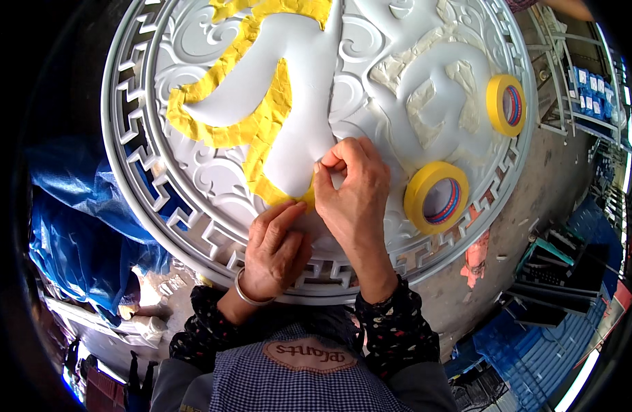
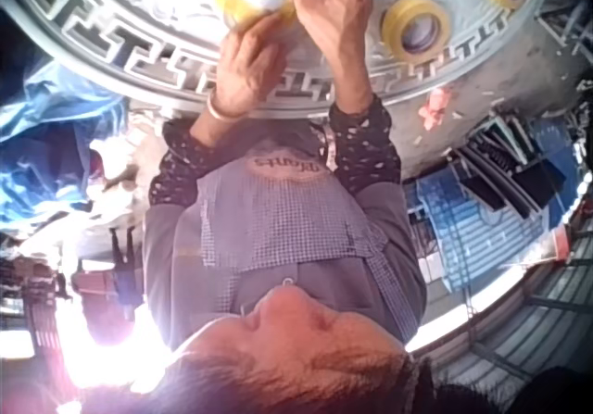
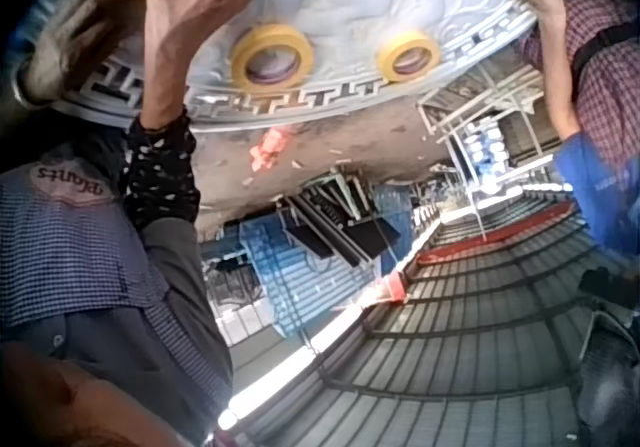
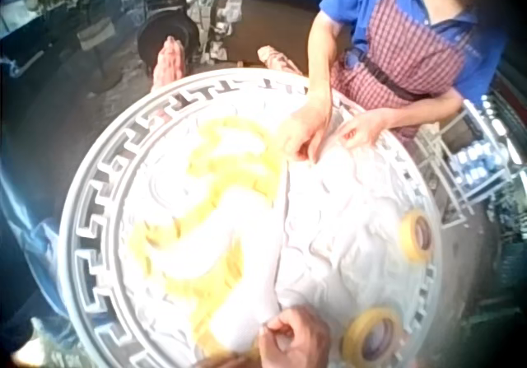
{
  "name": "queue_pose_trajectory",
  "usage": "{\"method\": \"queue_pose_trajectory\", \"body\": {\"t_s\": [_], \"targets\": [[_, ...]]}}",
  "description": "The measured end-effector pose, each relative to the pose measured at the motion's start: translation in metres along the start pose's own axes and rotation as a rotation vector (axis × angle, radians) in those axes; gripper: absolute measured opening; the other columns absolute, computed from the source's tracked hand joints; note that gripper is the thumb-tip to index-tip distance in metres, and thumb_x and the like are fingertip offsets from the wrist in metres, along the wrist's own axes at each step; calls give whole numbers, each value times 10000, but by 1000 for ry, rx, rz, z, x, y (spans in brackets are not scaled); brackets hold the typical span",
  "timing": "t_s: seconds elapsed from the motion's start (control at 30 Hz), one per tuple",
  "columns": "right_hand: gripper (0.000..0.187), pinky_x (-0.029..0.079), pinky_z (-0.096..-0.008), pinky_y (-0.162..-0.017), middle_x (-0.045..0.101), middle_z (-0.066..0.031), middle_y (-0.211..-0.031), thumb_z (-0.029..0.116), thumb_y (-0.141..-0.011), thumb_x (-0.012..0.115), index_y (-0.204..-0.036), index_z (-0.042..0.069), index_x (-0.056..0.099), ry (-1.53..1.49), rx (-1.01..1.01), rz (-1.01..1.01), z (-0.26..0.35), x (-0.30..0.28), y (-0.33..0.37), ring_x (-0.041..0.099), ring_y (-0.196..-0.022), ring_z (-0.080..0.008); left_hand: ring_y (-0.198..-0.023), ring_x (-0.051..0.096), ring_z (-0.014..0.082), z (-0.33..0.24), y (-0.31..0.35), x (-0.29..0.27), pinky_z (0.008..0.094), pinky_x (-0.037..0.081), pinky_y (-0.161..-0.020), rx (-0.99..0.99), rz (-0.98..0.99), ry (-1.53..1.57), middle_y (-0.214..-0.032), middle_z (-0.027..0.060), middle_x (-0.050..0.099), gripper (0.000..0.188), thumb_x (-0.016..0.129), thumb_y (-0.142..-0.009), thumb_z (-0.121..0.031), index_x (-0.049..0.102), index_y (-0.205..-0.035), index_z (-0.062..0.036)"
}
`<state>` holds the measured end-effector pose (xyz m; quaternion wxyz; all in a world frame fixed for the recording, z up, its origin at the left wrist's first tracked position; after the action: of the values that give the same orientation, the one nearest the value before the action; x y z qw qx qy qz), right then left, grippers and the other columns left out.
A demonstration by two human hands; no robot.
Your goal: The person applies yellow masking tape to a large white decorative circular panel, carefully following the contours of a raised design. Another person works on the same panel in the background.
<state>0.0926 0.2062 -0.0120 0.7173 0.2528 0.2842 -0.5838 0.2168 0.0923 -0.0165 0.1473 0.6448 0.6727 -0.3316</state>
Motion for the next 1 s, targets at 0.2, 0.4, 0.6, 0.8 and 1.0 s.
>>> {"method": "queue_pose_trajectory", "body": {"t_s": [0.2,0.4,0.6,0.8,1.0], "targets": [[171,517,-351,-696,636,-82,-848,-26,-826,766,-867,27,609,-251,120,40,-10,-12,1,622,-717,-223,-1246,621,351,0,0,-1,458,519,-1011,8,-1,8,-1369,192,620,202,765,-725,-44,657,-893,-11],[185,520,-358,-693,631,-86,-862,-20,-815,781,-864,27,608,-115,82,18,-5,-3,1,629,-720,-227,-1251,617,355,1,1,0,454,517,-1013,2,1,1,-1372,191,618,207,759,-720,-50,665,-901,-14],[222,511,-368,-689,605,-74,-844,-23,-787,790,-846,42,586,-11,24,-22,2,-1,1,623,-710,-237,-1253,615,343,0,1,0,461,512,-1017,1,13,-2,-1370,185,620,180,755,-732,-56,678,-892,-27],[114,511,-335,-738,643,-85,-923,5,-888,746,-934,29,645,-195,-4,-55,-11,-2,7,636,-748,-245,-1218,623,362,-3,-3,-1,452,522,-970,3,5,-3,-1362,172,631,185,790,-712,-5,642,-821,-14],[215,524,-351,-775,653,-98,-1005,-11,-956,667,-1135,63,760,-93,-131,-37,-4,-18,26,658,-859,-268,-1221,621,364,-4,-2,-1,454,520,-978,3,-8,-12,-1368,171,629,192,792,-705,-7,643,-826,-10]]}}
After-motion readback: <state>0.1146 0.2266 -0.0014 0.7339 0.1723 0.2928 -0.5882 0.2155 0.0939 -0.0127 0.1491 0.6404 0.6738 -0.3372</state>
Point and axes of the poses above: each hand's wrist, its own y-axis away from the middle knuckle, its own x-axis out of the palm, z = x × y, the point moved 6 cm from there along -y, towards the middle knuckle
